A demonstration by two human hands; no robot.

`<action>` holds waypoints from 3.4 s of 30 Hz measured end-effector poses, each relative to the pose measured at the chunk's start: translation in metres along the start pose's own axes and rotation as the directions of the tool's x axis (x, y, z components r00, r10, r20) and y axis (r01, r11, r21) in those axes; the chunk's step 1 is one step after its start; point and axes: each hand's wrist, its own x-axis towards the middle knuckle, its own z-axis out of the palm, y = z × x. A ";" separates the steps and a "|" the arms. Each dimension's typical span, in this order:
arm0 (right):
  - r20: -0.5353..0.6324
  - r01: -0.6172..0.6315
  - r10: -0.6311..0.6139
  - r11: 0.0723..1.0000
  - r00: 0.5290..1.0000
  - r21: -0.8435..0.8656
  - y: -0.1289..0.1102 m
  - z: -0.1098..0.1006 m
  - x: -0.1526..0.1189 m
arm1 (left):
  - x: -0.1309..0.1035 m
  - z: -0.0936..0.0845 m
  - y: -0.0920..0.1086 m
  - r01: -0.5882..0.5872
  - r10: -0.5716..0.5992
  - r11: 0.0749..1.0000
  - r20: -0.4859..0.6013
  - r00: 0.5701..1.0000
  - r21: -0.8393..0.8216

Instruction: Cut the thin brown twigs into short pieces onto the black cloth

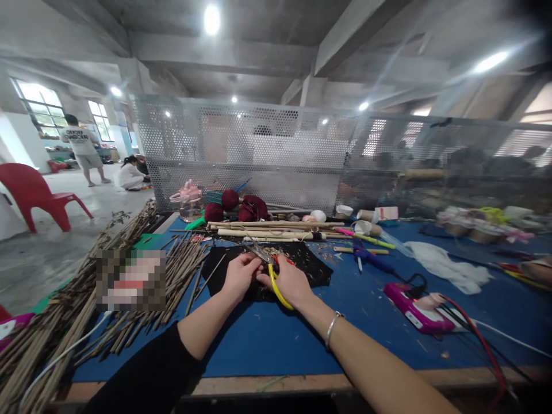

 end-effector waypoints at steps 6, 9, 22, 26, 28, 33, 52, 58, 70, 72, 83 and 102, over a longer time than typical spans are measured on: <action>0.033 -0.018 0.018 1.000 0.999 0.007 0.005 0.002 0.003 | 0.001 0.000 0.003 -0.055 0.057 0.996 -0.017 0.998 0.074; 0.059 -0.036 0.035 0.999 0.998 0.012 0.009 0.003 0.004 | 0.002 0.000 0.004 -0.061 0.064 0.991 -0.027 0.998 0.116; 0.051 -0.087 0.087 0.996 0.995 0.007 0.008 -0.002 0.006 | 0.005 -0.002 0.009 0.022 -0.023 1.000 -0.073 0.997 -0.013; 0.029 -0.081 0.081 0.997 0.996 -0.011 0.009 -0.002 0.006 | 0.003 0.000 0.011 0.081 -0.089 0.989 -0.056 0.994 -0.125; 0.034 -0.067 0.067 0.998 0.997 -0.014 0.010 -0.001 0.006 | 0.002 0.001 0.010 0.094 -0.100 0.983 -0.032 0.994 -0.155; 0.034 -0.029 0.029 1.000 0.999 -0.003 0.009 0.000 0.004 | 0.003 0.000 0.007 0.094 -0.093 0.992 0.021 0.995 -0.082; 0.012 -0.025 0.024 0.991 1.000 0.128 0.011 0.006 0.007 | -0.002 0.001 0.006 0.085 -0.085 0.996 0.032 0.996 0.010; -0.001 -0.019 0.019 0.997 1.000 0.077 0.009 0.003 0.004 | -0.002 0.003 0.004 0.014 -0.014 1.000 0.031 0.999 -0.007; -0.054 0.058 -0.056 0.998 0.997 0.032 0.009 0.002 0.004 | -0.003 0.003 0.003 -0.030 0.027 0.997 0.038 0.999 0.078; -0.026 0.036 -0.035 0.998 0.999 0.042 0.009 0.002 0.003 | -0.003 0.003 0.003 -0.043 0.039 0.996 0.049 0.998 0.084; 0.051 -0.021 0.017 0.997 0.999 0.078 0.006 0.001 0.003 | -0.004 0.001 0.004 -0.146 0.140 0.960 0.041 0.989 0.240; 0.067 -0.001 -0.001 0.999 0.998 0.033 0.009 -0.003 0.003 | 0.001 -0.001 0.004 -0.082 0.086 0.989 -0.033 0.996 0.121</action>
